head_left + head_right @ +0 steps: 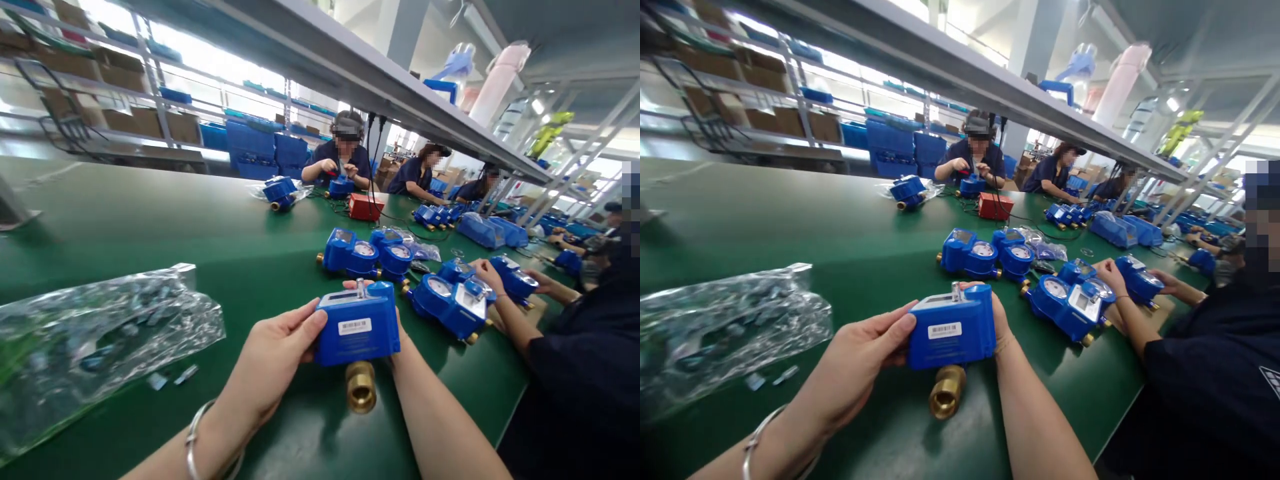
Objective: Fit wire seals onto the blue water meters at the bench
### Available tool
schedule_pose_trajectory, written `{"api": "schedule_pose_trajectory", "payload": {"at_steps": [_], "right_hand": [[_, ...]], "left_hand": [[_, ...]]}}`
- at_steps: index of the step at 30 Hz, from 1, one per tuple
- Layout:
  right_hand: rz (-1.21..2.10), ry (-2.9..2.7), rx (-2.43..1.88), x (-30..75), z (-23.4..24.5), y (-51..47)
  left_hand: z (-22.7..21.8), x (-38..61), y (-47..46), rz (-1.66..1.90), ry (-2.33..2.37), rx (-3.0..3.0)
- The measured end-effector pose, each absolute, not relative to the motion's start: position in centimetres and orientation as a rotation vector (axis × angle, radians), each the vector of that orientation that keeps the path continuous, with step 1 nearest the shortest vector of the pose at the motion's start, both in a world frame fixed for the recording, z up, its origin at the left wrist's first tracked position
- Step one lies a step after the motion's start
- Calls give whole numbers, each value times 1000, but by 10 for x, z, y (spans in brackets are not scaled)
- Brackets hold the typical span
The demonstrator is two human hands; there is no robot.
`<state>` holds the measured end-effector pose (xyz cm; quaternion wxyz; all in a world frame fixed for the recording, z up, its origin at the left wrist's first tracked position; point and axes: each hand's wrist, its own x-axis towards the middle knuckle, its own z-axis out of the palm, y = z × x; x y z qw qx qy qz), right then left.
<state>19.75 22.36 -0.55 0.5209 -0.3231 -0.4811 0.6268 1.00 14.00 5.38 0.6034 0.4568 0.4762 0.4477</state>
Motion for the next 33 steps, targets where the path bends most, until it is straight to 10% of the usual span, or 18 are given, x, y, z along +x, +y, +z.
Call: {"api": "schedule_pose_trajectory", "payload": {"at_steps": [33], "right_hand": [[1469, -1096, -982, 200, -6, 220]], "left_hand": [[39, 5, 155, 1044, 1124, 1111]]}}
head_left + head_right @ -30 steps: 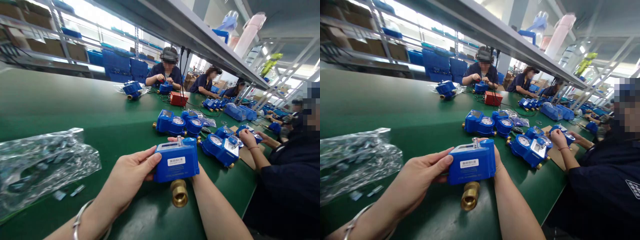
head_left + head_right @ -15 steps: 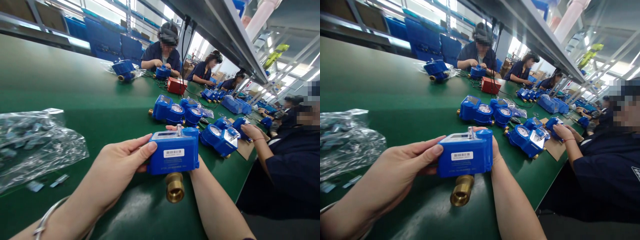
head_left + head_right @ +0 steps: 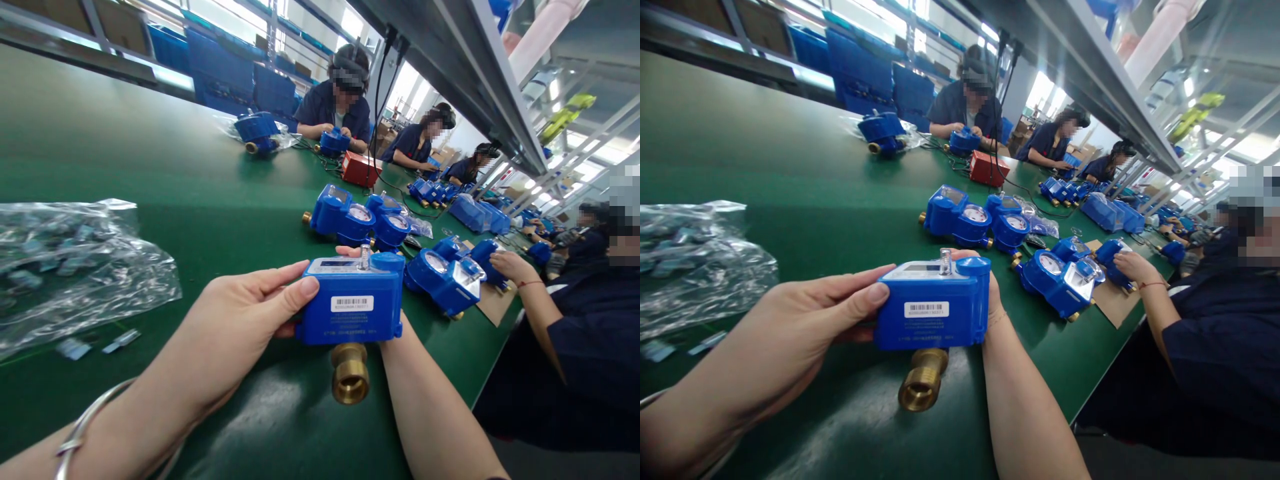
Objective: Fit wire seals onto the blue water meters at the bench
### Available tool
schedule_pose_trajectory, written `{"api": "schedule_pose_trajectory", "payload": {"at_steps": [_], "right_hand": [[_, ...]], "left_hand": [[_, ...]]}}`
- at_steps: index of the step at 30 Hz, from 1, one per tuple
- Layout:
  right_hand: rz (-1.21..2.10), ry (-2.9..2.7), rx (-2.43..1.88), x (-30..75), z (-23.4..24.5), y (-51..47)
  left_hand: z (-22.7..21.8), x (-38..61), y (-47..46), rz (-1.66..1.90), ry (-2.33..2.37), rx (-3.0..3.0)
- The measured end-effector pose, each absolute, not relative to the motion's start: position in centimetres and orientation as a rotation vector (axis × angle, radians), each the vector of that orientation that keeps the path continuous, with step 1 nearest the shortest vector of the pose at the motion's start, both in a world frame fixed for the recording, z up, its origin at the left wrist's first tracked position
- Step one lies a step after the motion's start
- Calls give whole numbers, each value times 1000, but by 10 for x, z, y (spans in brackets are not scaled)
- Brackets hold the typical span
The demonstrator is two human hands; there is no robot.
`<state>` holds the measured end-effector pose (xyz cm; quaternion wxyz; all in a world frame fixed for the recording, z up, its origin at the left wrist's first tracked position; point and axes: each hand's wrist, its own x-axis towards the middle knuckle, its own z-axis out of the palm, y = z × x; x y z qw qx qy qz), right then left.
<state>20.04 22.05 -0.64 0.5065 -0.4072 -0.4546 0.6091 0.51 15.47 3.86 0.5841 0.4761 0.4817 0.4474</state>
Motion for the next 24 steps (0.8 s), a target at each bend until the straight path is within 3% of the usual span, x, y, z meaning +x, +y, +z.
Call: {"api": "schedule_pose_trajectory", "payload": {"at_steps": [7, 12, 18, 24], "right_hand": [[1330, -1315, -694, 205, -6, 210], [1373, -1287, -857, 206, -20, 202], [1465, -1207, -984, 203, -28, 199], [1500, -1146, -960, 210, -33, 200]], "left_hand": [[45, 4, 130, 1055, 1082, 1346], [29, 10, 105, 986, 1060, 1363], [17, -12, 93, 932, 1189, 1828], [5, -105, 108, 705, 1813, 2433]]}}
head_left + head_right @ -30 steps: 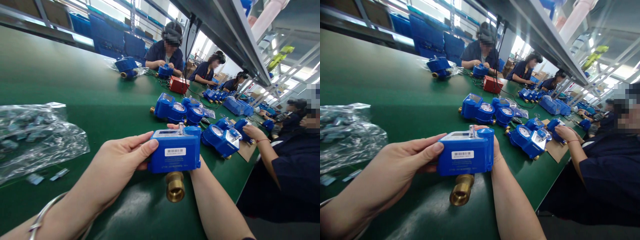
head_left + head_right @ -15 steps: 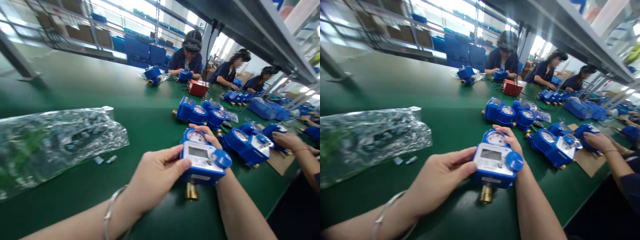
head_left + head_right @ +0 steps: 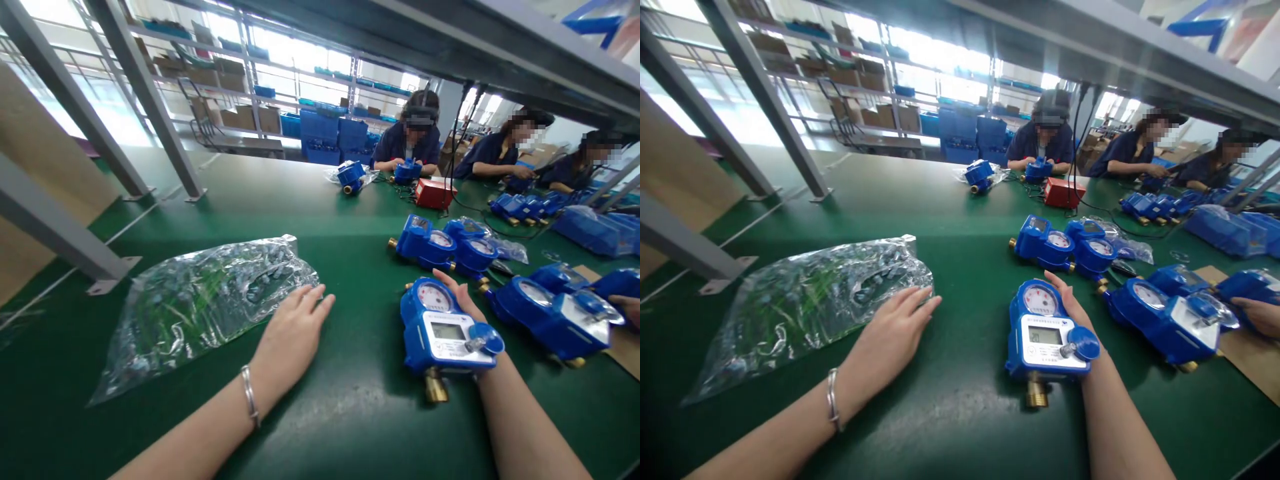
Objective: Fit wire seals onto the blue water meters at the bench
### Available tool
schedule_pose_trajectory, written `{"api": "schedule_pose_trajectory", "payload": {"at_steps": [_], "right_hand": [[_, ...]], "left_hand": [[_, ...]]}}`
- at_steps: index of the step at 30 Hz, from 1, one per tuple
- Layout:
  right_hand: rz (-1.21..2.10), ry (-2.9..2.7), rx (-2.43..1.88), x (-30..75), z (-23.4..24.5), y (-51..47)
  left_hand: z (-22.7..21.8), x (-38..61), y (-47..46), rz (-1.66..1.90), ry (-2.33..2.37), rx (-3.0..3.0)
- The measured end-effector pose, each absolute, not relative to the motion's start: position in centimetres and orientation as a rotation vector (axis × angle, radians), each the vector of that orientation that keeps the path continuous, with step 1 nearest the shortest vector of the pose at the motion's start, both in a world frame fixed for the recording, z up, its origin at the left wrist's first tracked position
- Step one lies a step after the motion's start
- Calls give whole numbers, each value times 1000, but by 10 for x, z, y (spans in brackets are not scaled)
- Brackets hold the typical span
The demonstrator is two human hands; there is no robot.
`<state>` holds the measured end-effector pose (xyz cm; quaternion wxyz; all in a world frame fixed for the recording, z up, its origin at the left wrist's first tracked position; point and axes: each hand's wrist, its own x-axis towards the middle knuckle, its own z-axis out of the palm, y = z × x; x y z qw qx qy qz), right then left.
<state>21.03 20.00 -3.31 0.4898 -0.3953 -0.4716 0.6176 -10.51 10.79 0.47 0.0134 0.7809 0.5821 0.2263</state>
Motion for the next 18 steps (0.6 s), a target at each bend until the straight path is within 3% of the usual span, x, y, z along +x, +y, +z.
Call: {"api": "schedule_pose_trajectory", "payload": {"at_steps": [5, 10, 18], "right_hand": [[1070, -1081, -993, 233, -28, 193], [472, -963, -1119, 225, -10, 126], [-33, -1256, -1314, 175, -8, 33]], "left_hand": [[-2, -164, 123, 411, 2049, 2520], [7, -162, 128, 457, 2059, 2496], [13, -179, 136, 381, 1957, 2484]]}}
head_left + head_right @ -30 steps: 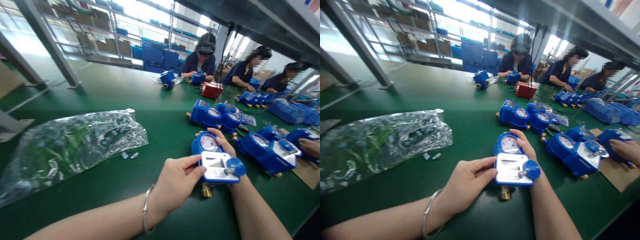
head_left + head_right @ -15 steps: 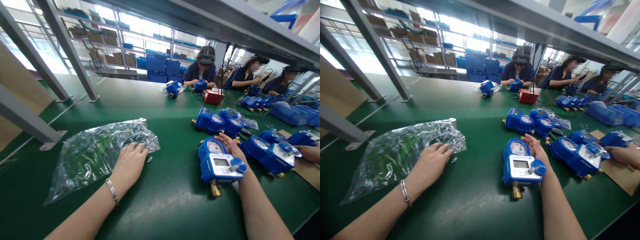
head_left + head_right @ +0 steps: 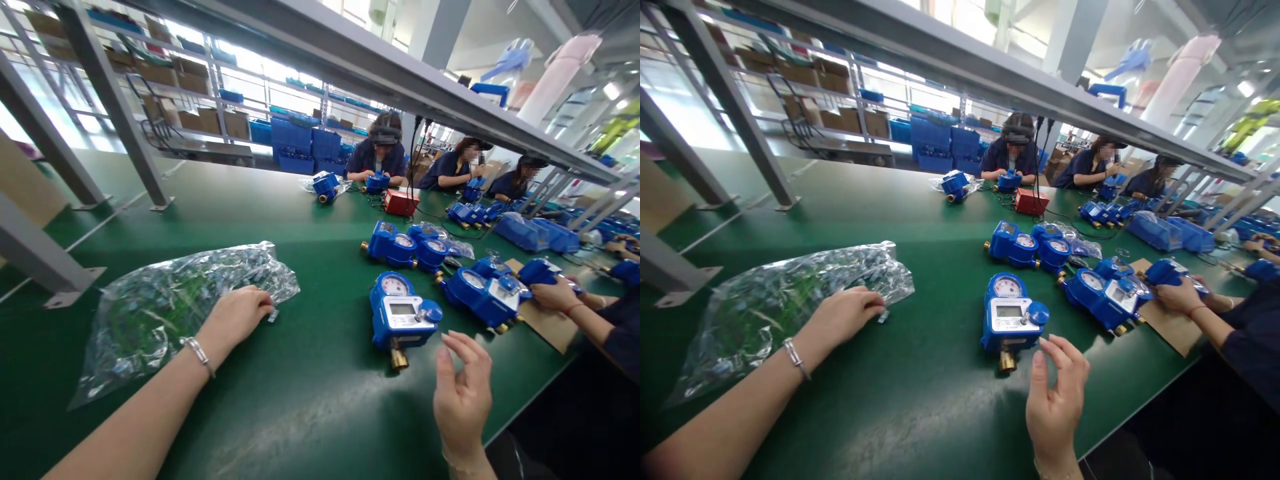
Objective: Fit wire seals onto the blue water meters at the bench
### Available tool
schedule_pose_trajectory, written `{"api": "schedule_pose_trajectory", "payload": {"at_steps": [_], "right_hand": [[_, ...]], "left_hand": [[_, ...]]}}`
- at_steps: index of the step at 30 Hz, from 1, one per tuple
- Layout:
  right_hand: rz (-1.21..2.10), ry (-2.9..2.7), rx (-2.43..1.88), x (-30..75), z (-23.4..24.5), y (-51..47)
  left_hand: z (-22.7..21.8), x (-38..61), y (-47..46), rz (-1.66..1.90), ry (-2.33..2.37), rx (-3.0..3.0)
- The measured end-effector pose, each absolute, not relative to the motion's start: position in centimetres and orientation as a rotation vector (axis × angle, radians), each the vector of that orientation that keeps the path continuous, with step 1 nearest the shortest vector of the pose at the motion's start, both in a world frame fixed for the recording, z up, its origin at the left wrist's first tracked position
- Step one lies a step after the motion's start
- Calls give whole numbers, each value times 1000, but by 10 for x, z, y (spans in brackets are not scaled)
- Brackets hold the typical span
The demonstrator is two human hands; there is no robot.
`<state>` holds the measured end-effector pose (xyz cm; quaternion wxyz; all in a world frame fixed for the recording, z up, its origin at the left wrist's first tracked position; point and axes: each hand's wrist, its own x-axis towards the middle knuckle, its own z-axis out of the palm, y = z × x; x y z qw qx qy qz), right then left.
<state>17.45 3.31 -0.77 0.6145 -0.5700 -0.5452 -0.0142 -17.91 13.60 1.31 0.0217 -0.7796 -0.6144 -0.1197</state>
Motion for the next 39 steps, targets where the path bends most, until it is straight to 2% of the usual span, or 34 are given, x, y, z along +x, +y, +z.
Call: {"api": "schedule_pose_trajectory", "payload": {"at_steps": [4, 8, 11, 14, 17, 22, 27, 29, 34, 39], "right_hand": [[42, -1334, -1288, 177, -8, 19], [403, -1511, -1141, 153, -8, -1], [745, -1524, -1034, 125, -5, -5], [863, -1526, -1085, 114, -6, 2], [771, -1575, -1224, 132, -16, 10], [448, -1628, -1425, 209, -43, 16], [52, -1805, -1592, 233, -36, 11], [25, -1917, -1502, 216, -27, 6], [369, -1781, -1323, 188, -22, 3], [117, -1577, -1490, 234, -15, 17]], "left_hand": [[49, -168, 123, -381, -1881, -2322], [82, -111, 87, -345, -1615, -2250], [77, -55, 58, -545, -1340, -2524], [51, -14, 39, -696, -1298, -2854], [27, -1, 35, -638, -1432, -3010], [19, -15, 47, -201, -1327, -3169], [14, -15, 52, -228, -1335, -3178], [13, -6, 52, -300, -1309, -3184], [12, 16, 54, -602, -1283, -3218], [-7, 39, 62, -1347, -1617, -2635]]}}
